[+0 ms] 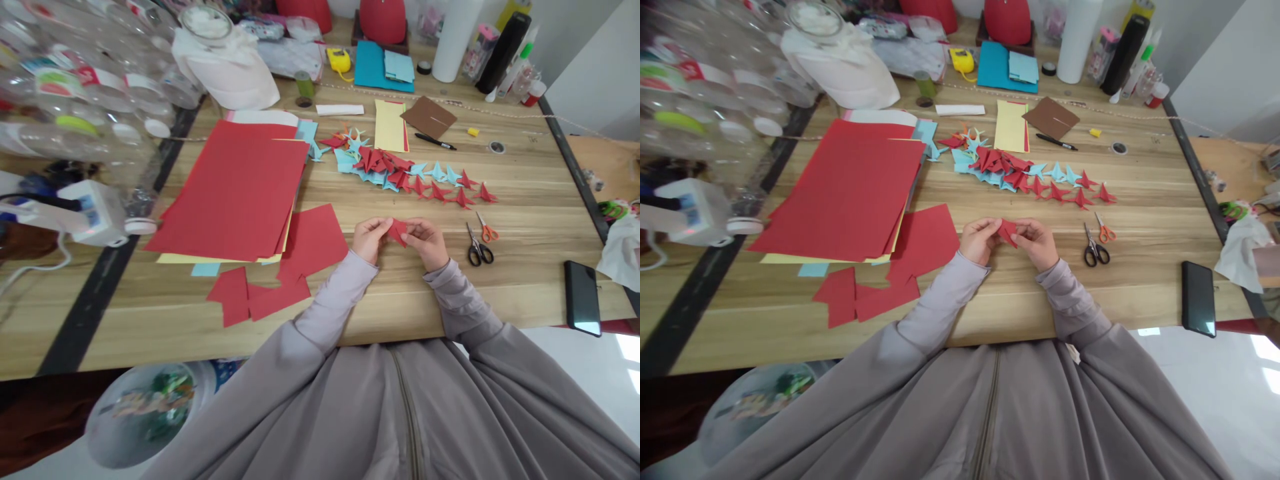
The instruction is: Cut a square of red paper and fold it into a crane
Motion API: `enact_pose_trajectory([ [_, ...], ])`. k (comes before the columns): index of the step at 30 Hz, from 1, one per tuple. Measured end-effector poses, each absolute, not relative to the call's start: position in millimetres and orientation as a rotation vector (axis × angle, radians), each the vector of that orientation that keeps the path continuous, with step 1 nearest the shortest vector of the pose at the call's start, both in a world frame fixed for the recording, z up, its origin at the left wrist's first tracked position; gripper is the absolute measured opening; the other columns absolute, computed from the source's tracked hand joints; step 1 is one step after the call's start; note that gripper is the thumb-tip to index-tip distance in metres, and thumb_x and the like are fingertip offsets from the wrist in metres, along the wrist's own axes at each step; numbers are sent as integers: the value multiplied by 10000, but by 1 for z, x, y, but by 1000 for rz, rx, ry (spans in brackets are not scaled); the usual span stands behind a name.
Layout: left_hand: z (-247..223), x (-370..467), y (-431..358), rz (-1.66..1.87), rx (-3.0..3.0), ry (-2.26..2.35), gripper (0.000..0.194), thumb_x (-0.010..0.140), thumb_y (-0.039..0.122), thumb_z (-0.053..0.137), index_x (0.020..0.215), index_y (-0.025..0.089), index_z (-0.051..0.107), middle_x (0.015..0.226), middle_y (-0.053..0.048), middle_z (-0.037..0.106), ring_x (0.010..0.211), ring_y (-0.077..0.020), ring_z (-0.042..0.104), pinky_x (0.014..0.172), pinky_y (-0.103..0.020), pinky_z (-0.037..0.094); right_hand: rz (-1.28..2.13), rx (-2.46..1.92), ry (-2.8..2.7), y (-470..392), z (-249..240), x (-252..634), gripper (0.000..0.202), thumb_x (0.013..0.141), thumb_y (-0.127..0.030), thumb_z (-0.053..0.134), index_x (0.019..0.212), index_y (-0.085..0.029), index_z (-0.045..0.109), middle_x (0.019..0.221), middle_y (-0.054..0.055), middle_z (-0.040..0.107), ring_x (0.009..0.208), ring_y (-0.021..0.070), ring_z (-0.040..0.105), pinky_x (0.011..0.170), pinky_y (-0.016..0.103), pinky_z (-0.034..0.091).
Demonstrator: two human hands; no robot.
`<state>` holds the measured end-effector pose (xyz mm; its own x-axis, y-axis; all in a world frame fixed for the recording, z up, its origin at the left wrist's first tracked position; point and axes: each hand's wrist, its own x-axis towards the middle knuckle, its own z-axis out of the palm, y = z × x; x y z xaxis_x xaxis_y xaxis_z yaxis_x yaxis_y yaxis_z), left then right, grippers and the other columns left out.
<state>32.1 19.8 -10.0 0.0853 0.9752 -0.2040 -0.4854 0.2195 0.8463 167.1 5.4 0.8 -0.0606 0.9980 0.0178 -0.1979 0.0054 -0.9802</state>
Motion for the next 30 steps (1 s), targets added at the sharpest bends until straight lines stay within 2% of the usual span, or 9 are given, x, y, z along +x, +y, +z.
enact_pose_trajectory([
  [7,-10,32,20,1208,707,896,341,548,461,764,637,158,635,624,-5,637,555,-112,572,548,-258,494,1325,-989,-1129,6,-3,168,317,592,-303,785,852,-200,636,592,-55,583,536,82,516,560,246,428],
  [12,-11,36,16,1322,1119,957,286,583,325,773,807,170,686,839,-40,667,785,-144,608,716,-265,490,1254,-1004,-1155,4,-3,168,248,617,-353,769,761,-209,626,695,-13,637,647,119,582,653,283,480],
  [15,-10,37,14,1378,1176,983,288,590,274,766,846,179,671,910,-47,652,837,-149,602,707,-252,484,1124,-1049,-1185,4,-3,170,200,643,-360,750,736,-222,639,777,10,636,769,150,596,708,300,489],
  [22,-7,37,14,1317,964,912,298,583,315,757,767,171,572,630,19,595,555,-107,555,543,-251,483,950,-1035,-1297,5,-7,173,92,691,-315,714,728,-249,662,856,31,609,844,171,578,737,321,479],
  [26,-6,38,12,1322,913,888,363,554,317,779,787,179,537,712,3,637,632,-130,606,565,-266,512,805,-1089,-1359,3,-5,172,49,723,-299,673,730,-250,665,850,38,612,852,183,576,728,331,480],
  [30,-7,38,12,1331,882,806,398,524,307,804,789,184,534,769,-6,663,728,-148,640,665,-295,528,622,-1155,-1434,1,-1,172,53,762,-258,629,765,-267,681,864,39,611,865,191,566,789,367,461],
])
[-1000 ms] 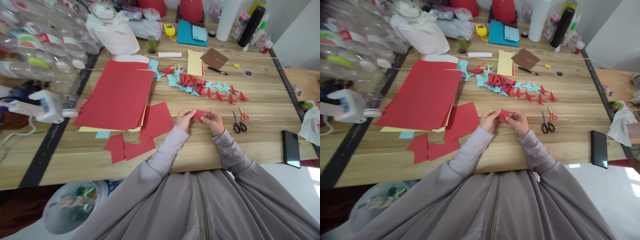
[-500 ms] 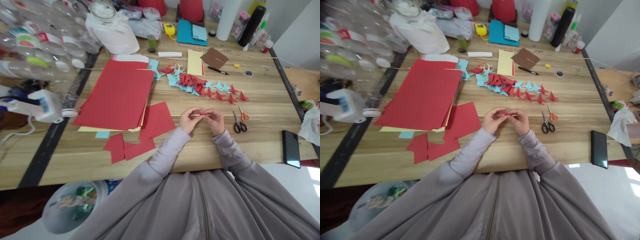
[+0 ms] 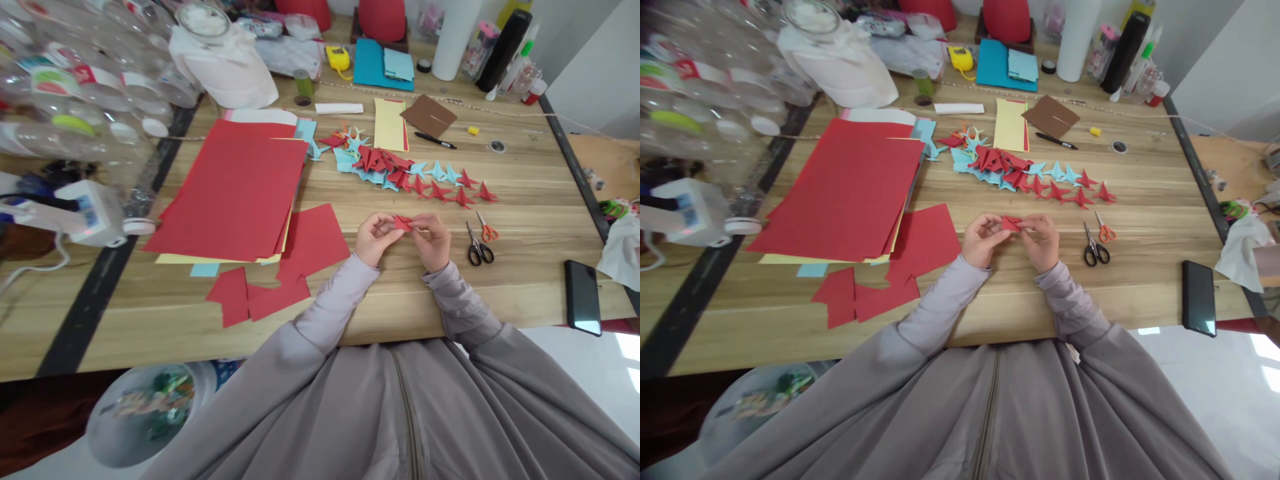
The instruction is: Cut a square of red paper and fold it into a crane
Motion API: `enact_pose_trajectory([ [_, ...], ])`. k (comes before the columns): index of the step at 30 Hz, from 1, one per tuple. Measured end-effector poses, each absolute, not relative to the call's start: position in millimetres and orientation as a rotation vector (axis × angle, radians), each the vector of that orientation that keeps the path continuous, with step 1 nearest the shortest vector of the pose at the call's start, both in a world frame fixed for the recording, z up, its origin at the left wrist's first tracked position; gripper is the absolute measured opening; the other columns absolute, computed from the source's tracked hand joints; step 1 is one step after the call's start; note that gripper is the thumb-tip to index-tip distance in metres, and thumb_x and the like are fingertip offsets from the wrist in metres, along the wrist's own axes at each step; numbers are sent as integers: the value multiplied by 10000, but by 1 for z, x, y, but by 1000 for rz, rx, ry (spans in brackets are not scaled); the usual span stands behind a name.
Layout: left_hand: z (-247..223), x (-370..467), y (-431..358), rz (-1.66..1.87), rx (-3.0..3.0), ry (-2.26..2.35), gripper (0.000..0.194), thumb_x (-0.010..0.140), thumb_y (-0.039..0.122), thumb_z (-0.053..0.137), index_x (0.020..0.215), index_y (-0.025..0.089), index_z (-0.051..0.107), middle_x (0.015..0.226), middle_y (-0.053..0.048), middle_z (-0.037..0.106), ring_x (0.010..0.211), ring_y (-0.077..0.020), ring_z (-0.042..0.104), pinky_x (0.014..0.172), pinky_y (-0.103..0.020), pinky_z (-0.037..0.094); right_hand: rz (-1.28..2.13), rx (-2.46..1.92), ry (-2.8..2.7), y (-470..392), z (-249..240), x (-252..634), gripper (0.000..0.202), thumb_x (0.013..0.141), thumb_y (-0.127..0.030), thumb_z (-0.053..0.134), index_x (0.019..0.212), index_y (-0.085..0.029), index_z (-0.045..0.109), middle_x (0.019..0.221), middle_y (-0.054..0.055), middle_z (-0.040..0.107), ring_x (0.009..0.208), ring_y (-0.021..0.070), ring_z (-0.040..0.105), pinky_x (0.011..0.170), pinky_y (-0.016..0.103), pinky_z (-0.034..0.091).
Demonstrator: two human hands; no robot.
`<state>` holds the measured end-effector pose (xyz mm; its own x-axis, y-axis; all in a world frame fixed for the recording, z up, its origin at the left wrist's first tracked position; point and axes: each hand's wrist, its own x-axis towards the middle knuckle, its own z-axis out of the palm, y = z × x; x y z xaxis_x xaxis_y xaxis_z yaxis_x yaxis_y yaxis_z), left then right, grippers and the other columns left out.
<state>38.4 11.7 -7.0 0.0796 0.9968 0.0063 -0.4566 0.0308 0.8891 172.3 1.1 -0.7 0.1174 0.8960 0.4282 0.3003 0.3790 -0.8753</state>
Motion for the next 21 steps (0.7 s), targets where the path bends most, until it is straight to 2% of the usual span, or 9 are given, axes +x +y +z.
enact_pose_trajectory([
  [5,-6,39,11,1351,944,853,363,528,329,811,762,182,576,788,-13,671,778,-153,645,759,-308,513,548,-1193,-1530,0,0,173,89,757,-240,637,795,-294,696,870,33,603,878,205,558,842,407,440],
  [10,-6,39,12,1313,938,860,347,567,349,786,778,178,570,713,-3,652,699,-159,643,698,-327,524,566,-1204,-1543,0,-2,172,65,739,-257,664,785,-283,701,874,38,602,880,205,557,844,410,446],
  [13,-8,39,13,1325,929,904,294,597,327,761,755,177,565,660,13,634,630,-145,630,674,-325,529,616,-1201,-1507,1,-2,171,55,724,-282,685,775,-267,698,863,40,614,867,197,570,785,374,471],
  [16,-9,39,15,1360,919,945,227,625,307,732,735,175,584,634,16,633,576,-134,621,626,-297,522,752,-1185,-1409,1,-4,170,114,727,-329,682,810,-250,686,849,38,622,822,176,581,679,310,478],
  [21,-10,36,16,1353,950,969,193,625,285,721,768,173,654,607,22,632,494,-102,582,530,-242,472,902,-1166,-1270,3,-8,170,276,720,-354,687,969,-242,642,835,21,626,721,135,580,677,288,484],
])
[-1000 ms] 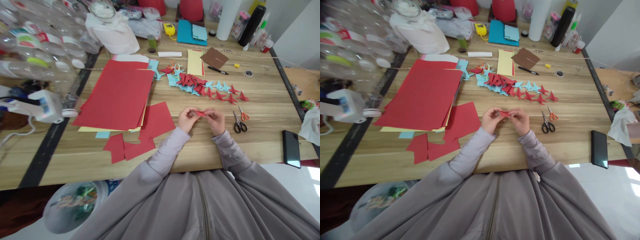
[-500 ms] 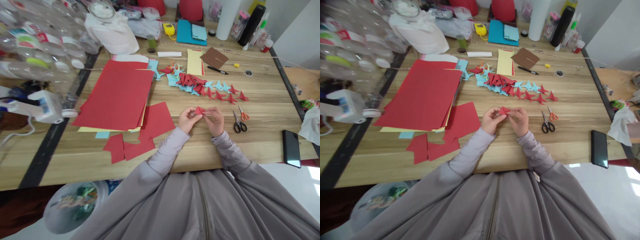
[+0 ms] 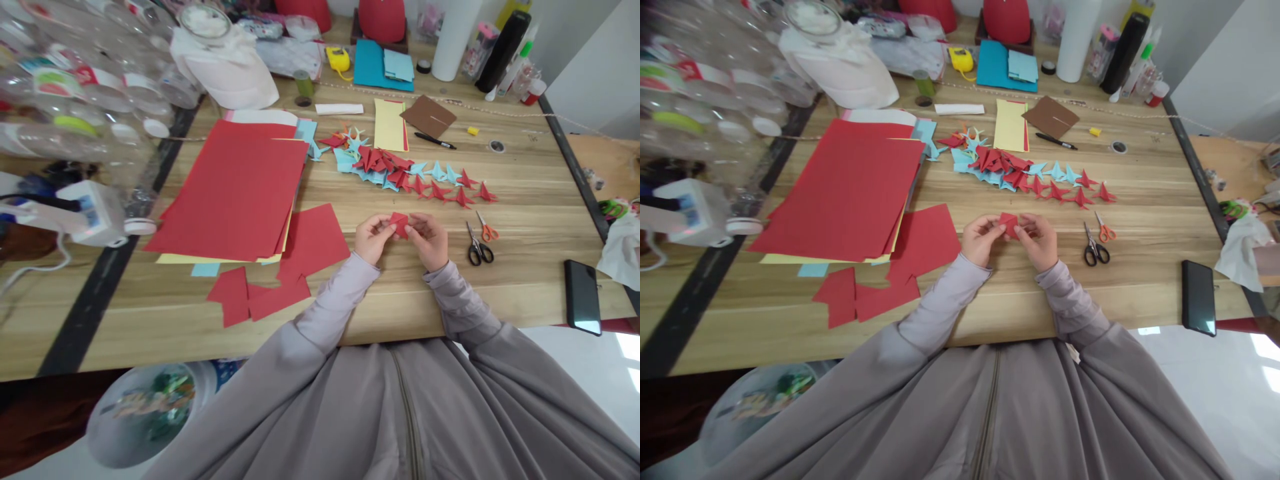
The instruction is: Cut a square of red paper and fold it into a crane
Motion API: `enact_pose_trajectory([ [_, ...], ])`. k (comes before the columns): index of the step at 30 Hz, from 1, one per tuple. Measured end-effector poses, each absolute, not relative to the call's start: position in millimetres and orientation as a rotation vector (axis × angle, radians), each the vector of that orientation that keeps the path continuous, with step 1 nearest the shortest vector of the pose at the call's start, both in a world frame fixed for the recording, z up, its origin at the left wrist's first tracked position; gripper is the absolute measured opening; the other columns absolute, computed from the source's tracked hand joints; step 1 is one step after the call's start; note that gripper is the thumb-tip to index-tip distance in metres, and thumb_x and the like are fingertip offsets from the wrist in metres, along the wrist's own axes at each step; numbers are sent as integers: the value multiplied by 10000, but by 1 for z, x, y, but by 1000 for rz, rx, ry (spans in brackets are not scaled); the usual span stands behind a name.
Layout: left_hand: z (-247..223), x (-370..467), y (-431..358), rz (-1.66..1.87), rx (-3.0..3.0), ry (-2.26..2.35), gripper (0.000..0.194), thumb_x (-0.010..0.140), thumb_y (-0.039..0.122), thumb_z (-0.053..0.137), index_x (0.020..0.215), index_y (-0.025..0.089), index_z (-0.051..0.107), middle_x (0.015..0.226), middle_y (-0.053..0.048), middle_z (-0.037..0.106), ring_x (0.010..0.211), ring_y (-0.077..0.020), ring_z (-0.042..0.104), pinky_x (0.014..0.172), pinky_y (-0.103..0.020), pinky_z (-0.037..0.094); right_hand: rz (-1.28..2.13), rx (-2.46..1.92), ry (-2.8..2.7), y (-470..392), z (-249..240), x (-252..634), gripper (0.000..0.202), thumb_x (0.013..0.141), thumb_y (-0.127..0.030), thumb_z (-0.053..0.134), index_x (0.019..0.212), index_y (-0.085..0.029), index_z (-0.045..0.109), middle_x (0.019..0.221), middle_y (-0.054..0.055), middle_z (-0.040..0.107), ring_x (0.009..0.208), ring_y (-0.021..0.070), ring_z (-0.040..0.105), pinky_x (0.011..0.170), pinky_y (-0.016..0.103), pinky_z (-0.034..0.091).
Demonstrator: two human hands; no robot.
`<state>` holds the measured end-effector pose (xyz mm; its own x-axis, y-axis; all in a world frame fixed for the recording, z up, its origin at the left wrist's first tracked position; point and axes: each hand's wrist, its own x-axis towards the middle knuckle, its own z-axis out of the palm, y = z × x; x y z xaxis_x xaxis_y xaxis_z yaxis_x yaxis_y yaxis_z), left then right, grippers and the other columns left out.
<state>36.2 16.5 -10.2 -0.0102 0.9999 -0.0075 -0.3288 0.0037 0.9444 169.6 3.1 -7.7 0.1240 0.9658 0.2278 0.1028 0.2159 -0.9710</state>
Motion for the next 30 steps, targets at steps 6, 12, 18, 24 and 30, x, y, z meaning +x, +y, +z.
enact_pose_trajectory([
  [6,-12,35,16,1320,949,997,197,590,259,734,767,173,713,609,8,644,480,-97,556,516,-252,455,1049,-1095,-1287,3,-9,169,280,739,-365,664,988,-237,653,834,19,662,720,137,599,702,295,486],
  [12,-9,33,16,1285,916,994,142,575,204,703,712,176,724,556,18,635,442,-81,511,471,-229,414,991,-1143,-1303,3,-11,170,187,749,-373,654,832,-206,670,774,16,659,695,129,594,671,288,481],
  [18,-8,34,15,1295,983,1009,201,581,281,745,738,158,719,561,5,639,458,-84,531,476,-222,431,1086,-1078,-1210,4,-8,168,263,686,-411,706,813,-192,630,725,5,658,638,117,603,619,272,499],
  [24,-10,36,14,1312,948,941,195,585,256,756,755,167,724,516,15,620,412,-82,530,447,-214,426,1180,-1001,-1149,5,-5,167,235,650,-351,748,790,-208,623,599,-40,615,513,85,535,501,229,447],
  [30,-11,34,16,1287,950,857,77,584,160,715,660,170,723,566,7,643,419,-79,540,440,-210,417,1263,-996,-1033,4,-10,169,144,630,-266,756,692,-198,645,612,-33,638,540,96,558,524,237,447],
])
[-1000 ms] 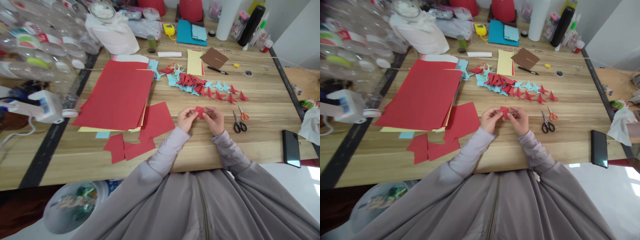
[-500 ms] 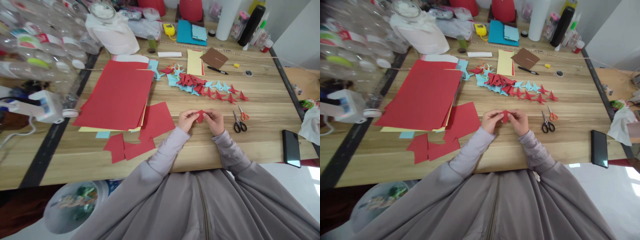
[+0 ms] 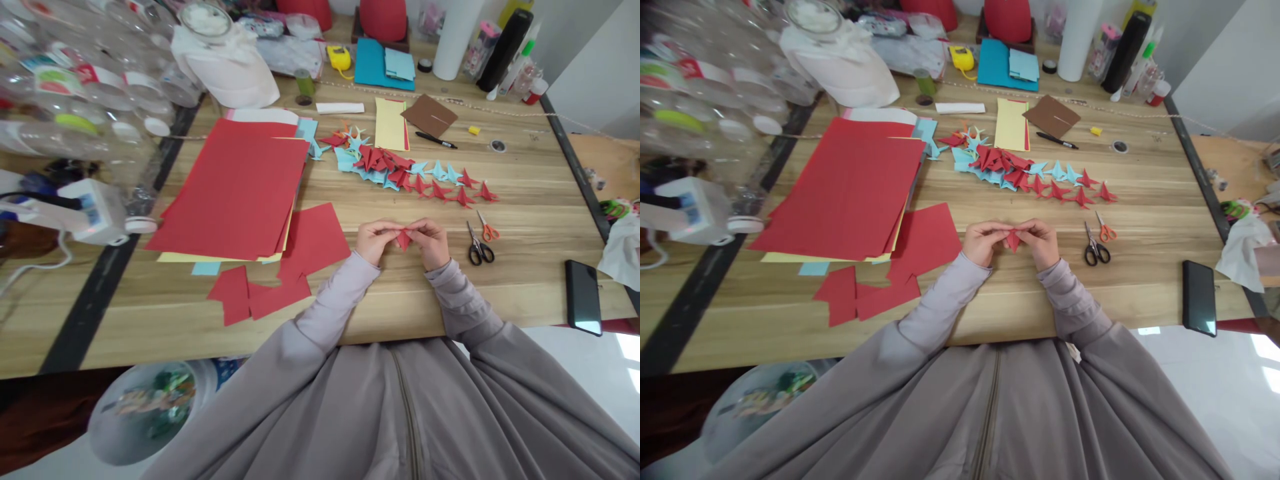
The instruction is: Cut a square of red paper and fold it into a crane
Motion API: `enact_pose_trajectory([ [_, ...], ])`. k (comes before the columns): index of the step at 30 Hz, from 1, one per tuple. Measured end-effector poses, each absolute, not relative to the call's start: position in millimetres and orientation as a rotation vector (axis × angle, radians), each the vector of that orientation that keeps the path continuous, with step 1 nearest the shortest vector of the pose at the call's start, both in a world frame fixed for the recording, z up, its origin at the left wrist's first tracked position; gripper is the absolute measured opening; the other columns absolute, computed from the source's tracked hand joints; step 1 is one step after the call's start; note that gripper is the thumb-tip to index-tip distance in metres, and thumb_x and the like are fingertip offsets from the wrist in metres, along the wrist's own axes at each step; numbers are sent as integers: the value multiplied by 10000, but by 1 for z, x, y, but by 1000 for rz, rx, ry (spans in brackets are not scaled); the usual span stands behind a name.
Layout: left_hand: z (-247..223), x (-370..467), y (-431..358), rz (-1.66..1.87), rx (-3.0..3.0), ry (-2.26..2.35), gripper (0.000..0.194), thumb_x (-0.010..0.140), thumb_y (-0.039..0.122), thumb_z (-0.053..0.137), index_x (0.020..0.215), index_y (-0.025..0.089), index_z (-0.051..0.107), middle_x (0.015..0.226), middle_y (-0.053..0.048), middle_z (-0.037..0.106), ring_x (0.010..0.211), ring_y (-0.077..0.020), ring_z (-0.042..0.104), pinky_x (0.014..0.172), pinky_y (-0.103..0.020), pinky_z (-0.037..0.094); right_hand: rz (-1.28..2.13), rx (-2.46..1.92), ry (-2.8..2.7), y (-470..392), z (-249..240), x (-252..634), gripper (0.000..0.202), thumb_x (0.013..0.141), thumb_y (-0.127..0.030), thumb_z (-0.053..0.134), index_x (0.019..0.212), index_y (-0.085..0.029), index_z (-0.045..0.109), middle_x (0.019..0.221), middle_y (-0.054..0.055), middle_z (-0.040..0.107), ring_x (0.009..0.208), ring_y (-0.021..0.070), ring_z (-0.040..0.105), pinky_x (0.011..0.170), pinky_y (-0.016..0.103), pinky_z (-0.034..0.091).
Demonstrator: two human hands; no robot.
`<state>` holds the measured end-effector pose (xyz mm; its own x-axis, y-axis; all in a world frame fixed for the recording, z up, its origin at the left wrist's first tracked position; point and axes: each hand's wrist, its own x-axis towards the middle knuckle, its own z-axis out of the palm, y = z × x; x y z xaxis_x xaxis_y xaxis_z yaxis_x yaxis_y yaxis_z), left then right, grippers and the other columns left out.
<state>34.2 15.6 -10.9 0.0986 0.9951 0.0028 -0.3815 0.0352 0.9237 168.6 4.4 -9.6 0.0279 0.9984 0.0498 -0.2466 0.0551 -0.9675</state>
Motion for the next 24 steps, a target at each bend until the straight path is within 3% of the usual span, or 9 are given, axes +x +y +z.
enact_pose_trajectory([
  [8,-10,36,15,1291,877,833,168,602,163,707,768,174,730,512,12,636,425,-86,555,456,-200,424,1270,-989,-941,8,-11,170,162,613,-272,751,719,-213,643,617,-45,618,535,91,537,528,233,438],
  [16,-7,36,15,1315,835,888,48,565,144,679,598,169,704,520,5,633,411,-84,533,433,-209,415,1292,-998,-992,6,-13,173,111,627,-254,739,686,-202,660,640,-21,650,559,104,557,546,248,448],
  [21,-6,35,17,1293,758,897,208,575,202,715,779,160,703,508,33,595,405,-70,514,423,-197,399,1318,-1003,-1003,7,-10,171,239,654,-367,726,828,-223,649,671,-32,647,535,98,552,519,245,456],
  [24,-6,34,17,1273,741,884,282,571,236,731,830,156,655,530,53,567,409,-64,509,423,-194,410,1315,-1054,-1003,8,-10,170,276,645,-430,723,788,-211,638,634,-36,632,505,90,542,504,238,453],
])
